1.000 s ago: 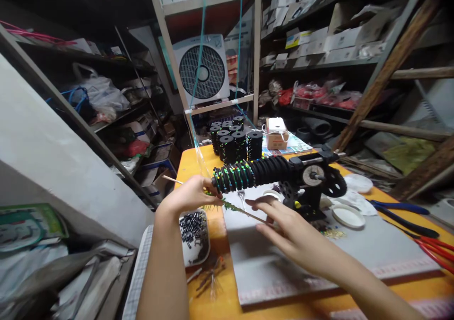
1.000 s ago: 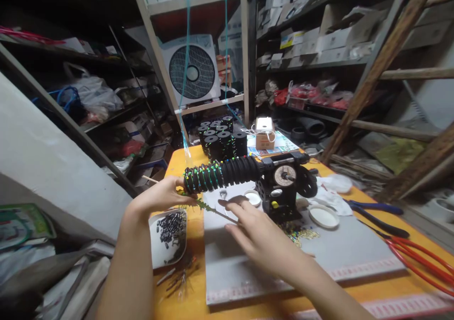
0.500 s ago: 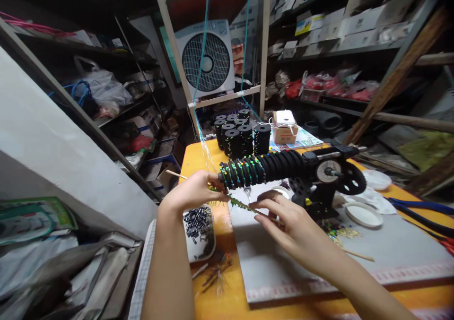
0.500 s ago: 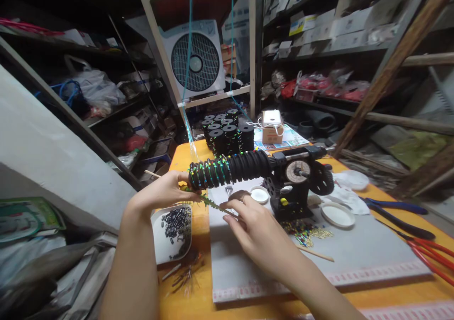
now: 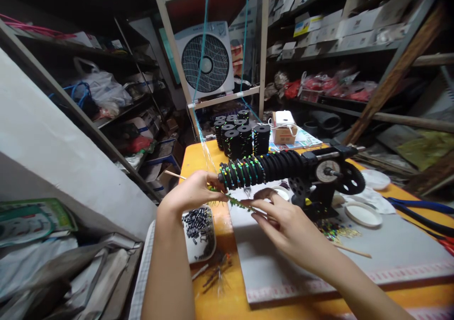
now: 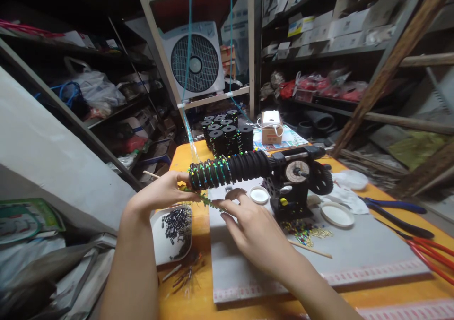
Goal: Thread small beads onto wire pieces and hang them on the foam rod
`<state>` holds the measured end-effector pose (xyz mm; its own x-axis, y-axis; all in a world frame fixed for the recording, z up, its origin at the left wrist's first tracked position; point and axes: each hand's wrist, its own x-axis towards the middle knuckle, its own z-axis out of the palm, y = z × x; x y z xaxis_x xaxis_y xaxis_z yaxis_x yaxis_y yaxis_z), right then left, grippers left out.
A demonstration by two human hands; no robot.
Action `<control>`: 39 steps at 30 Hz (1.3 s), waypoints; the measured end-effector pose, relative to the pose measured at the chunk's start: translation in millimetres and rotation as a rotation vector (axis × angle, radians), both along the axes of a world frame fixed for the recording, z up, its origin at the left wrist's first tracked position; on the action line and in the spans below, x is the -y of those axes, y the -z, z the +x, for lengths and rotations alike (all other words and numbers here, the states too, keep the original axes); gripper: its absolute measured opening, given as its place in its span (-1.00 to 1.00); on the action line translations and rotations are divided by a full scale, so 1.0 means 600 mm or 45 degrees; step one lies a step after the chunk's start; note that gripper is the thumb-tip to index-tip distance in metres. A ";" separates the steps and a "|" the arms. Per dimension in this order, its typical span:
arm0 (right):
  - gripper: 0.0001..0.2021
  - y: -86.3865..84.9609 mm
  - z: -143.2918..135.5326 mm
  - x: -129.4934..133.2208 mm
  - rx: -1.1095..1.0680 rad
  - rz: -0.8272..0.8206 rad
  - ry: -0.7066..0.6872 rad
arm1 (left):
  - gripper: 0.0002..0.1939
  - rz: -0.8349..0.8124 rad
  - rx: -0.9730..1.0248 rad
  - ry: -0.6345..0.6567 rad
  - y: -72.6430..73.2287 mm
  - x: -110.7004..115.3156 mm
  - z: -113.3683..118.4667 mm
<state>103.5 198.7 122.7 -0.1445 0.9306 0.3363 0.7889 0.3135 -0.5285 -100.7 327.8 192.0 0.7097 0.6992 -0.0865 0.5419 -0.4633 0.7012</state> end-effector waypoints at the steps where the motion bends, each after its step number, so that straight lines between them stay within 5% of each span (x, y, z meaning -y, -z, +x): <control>1: -0.70 0.000 0.000 0.000 0.002 0.002 0.002 | -0.84 0.001 0.001 0.001 0.000 0.000 0.000; 16: -0.89 -0.005 -0.002 0.002 -0.024 0.106 0.065 | -0.82 0.173 -0.005 -0.058 -0.004 0.011 -0.008; 23: -0.87 0.020 -0.007 0.008 -0.036 0.208 0.006 | -0.54 0.550 0.033 -0.312 0.022 0.122 -0.025; 28: -0.71 0.037 -0.023 0.015 -0.093 0.235 -0.123 | -0.47 0.808 -0.005 -0.047 0.072 0.186 0.010; 33: -0.81 0.047 -0.029 0.022 -0.106 0.220 -0.193 | -0.66 0.959 -0.081 0.007 0.104 0.169 0.014; 39: -0.81 0.059 -0.020 0.016 -0.110 0.171 -0.179 | -0.76 1.033 -0.217 0.111 0.110 0.141 0.002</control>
